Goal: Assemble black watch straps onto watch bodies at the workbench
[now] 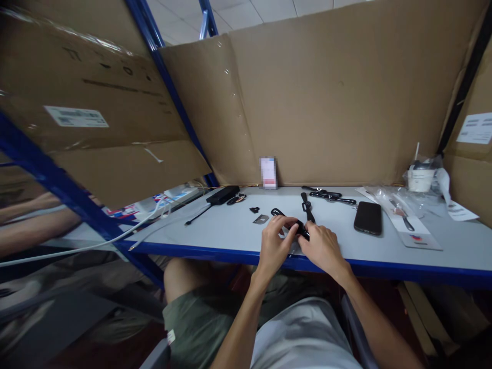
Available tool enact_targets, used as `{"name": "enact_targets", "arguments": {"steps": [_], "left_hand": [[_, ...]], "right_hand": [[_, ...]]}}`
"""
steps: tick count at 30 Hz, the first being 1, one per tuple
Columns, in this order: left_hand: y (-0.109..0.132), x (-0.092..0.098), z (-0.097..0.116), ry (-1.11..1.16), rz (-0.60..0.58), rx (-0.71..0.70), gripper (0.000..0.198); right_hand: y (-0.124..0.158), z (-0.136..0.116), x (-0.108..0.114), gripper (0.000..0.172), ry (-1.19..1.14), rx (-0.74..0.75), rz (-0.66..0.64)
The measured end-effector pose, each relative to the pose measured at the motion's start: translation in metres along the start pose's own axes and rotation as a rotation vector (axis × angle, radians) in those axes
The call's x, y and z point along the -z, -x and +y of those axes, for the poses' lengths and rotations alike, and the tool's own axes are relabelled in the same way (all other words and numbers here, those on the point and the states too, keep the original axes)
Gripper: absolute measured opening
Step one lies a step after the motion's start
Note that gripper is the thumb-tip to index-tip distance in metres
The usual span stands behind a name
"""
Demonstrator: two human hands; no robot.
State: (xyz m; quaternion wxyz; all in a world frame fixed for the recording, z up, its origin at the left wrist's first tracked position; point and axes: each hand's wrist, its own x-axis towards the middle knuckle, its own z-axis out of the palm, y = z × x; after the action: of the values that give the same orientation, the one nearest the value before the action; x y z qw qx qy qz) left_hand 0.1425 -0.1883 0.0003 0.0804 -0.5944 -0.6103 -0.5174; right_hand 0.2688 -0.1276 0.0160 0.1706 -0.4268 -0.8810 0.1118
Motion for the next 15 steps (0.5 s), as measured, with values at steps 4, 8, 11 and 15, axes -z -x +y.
{"name": "enact_targets", "arguments": {"steps": [4, 8, 11, 15], "left_hand": [[-0.0004, -0.0027, -0.0061, 0.067, 0.013, 0.101, 0.022], [-0.0002, -0.0025, -0.0070, 0.051, 0.025, 0.090, 0.015], [0.0006, -0.0007, -0.0033, 0.031, -0.006, 0.015, 0.024], [0.0011, -0.0009, -0.0008, -0.040, 0.014, 0.069, 0.025]], "right_hand": [[-0.0001, -0.0001, -0.0006, 0.028, -0.005, 0.004, 0.009], [0.0007, -0.0009, 0.0002, 0.028, -0.012, 0.005, 0.007], [0.0012, -0.0009, 0.0009, 0.027, -0.009, 0.007, 0.000], [0.0014, -0.0008, 0.0013, 0.027, -0.009, 0.003, 0.001]]}}
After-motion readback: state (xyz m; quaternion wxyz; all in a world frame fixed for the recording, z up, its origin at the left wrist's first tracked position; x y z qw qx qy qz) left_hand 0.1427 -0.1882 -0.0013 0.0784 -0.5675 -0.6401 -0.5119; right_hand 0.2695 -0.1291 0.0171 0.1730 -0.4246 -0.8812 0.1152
